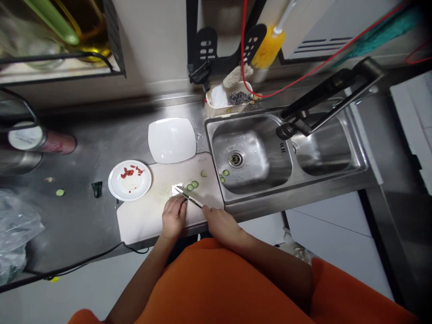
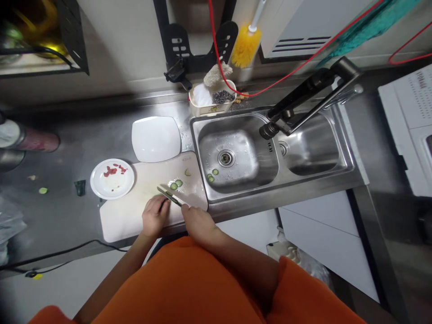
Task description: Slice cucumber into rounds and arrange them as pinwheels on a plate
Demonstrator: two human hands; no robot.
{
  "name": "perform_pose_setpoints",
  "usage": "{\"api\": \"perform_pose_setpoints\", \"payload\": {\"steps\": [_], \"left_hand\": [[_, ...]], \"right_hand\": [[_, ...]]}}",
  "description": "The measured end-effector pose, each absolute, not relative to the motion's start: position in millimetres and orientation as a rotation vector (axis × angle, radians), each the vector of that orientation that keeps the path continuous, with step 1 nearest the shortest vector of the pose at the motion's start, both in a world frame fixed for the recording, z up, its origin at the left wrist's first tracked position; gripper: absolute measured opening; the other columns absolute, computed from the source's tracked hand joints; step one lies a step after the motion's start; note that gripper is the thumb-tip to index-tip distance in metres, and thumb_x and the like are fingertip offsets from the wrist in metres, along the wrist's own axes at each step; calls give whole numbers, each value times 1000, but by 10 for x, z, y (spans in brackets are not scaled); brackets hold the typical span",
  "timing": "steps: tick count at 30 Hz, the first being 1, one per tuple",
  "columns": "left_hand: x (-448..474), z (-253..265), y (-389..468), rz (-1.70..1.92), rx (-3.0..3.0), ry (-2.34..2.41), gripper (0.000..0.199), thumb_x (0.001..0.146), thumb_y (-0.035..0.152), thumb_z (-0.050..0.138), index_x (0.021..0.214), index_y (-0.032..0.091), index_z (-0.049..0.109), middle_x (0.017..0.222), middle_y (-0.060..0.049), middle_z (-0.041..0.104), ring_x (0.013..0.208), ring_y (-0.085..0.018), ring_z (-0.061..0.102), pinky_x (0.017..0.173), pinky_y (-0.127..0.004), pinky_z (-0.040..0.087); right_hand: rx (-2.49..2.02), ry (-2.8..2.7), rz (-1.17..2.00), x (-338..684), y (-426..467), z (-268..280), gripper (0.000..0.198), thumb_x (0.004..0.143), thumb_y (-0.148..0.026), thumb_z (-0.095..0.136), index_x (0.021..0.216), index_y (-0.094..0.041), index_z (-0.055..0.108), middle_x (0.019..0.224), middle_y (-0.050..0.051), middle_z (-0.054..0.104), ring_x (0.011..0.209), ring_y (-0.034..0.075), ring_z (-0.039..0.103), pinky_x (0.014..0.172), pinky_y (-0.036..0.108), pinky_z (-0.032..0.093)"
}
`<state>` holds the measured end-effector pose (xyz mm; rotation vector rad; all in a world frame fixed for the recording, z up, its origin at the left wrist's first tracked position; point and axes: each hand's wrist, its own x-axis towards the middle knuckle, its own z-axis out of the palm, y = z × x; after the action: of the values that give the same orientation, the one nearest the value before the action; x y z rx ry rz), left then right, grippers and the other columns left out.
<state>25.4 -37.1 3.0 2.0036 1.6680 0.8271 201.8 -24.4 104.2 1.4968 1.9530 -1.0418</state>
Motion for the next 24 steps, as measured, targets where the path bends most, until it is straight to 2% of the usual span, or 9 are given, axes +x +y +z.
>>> {"api": "perform_pose_setpoints", "payload": {"steps": [12,24], "left_hand": [[255,29,-372,824,2011,1665,21,88,23,51,104,19,64,101,-8,69,99,-20,61,92,-39,48],[231,49,-395,814,1999,1639,27,90,23,48,112,19,63,112,-10,65,107,-21,59,95,-40,48]], "right_hand": [[1524,2045,-1033,1835,-144,729,38,89,-6,28,121,-13,47,96,13,66,90,23,65,75,31,48],[1593,1947,-987,2074,-93,832,37,88,-7,31,120,-16,48,95,12,67,94,23,64,76,30,47]]}}
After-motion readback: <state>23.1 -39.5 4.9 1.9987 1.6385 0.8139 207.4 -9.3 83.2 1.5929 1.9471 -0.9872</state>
